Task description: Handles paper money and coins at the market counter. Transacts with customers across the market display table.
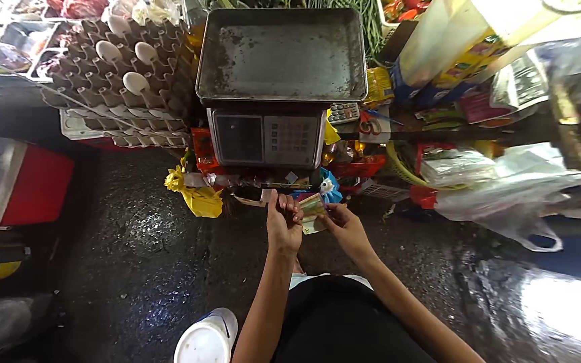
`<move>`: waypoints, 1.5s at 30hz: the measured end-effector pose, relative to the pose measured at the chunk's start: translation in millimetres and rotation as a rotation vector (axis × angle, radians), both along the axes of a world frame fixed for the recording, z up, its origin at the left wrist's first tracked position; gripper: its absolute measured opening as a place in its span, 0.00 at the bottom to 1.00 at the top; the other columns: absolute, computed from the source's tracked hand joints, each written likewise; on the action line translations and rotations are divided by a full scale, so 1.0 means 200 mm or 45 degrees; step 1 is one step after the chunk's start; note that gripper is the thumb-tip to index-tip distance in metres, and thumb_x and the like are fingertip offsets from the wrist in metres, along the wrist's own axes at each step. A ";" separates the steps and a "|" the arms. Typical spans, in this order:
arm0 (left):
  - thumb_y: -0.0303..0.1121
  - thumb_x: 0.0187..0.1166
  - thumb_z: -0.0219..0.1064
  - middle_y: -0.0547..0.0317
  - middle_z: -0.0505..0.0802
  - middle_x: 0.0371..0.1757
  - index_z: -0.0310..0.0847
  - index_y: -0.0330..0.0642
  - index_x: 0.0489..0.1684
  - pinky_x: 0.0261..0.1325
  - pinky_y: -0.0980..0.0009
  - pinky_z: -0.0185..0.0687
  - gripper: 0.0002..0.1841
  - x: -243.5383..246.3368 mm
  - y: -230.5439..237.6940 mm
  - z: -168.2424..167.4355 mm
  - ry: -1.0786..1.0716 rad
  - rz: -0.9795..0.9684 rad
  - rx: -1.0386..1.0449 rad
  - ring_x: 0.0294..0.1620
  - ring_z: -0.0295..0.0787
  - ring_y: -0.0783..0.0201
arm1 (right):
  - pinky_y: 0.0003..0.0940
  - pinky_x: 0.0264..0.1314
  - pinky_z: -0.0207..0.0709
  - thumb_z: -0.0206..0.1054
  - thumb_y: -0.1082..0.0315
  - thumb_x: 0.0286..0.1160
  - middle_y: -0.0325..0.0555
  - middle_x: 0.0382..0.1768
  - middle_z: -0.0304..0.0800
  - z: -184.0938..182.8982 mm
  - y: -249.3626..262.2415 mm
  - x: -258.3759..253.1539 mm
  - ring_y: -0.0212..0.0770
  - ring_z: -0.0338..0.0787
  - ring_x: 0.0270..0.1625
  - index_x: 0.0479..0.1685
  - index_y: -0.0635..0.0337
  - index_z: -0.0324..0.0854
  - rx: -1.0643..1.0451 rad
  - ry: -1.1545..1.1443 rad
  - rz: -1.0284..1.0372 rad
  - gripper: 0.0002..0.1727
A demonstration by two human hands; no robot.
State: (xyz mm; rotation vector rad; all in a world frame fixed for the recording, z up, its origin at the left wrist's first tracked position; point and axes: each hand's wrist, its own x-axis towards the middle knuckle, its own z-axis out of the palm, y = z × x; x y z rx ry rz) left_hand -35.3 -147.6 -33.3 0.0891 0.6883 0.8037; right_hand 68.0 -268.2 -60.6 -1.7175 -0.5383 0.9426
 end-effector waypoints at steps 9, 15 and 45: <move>0.35 0.96 0.41 0.56 0.82 0.38 0.74 0.35 0.50 0.42 0.74 0.81 0.16 0.03 -0.07 -0.03 0.652 -0.100 0.108 0.33 0.81 0.66 | 0.30 0.50 0.87 0.66 0.72 0.79 0.49 0.48 0.93 -0.06 0.01 -0.02 0.33 0.93 0.45 0.67 0.69 0.77 -0.056 0.111 -0.039 0.19; 0.20 0.90 0.49 0.44 0.84 0.65 0.71 0.29 0.73 0.65 0.70 0.80 0.17 0.03 -0.14 -0.04 0.919 -0.420 0.622 0.58 0.85 0.63 | 0.35 0.53 0.89 0.64 0.70 0.81 0.53 0.56 0.90 -0.08 0.04 -0.02 0.38 0.93 0.52 0.72 0.67 0.75 -0.037 0.243 -0.076 0.21; 0.22 0.80 0.64 0.47 0.94 0.55 0.89 0.37 0.61 0.69 0.58 0.81 0.15 0.09 -0.20 0.08 1.577 -0.890 1.895 0.62 0.89 0.50 | 0.36 0.58 0.90 0.69 0.78 0.77 0.51 0.50 0.91 -0.10 -0.06 -0.02 0.38 0.94 0.48 0.67 0.72 0.75 0.494 0.473 -0.342 0.20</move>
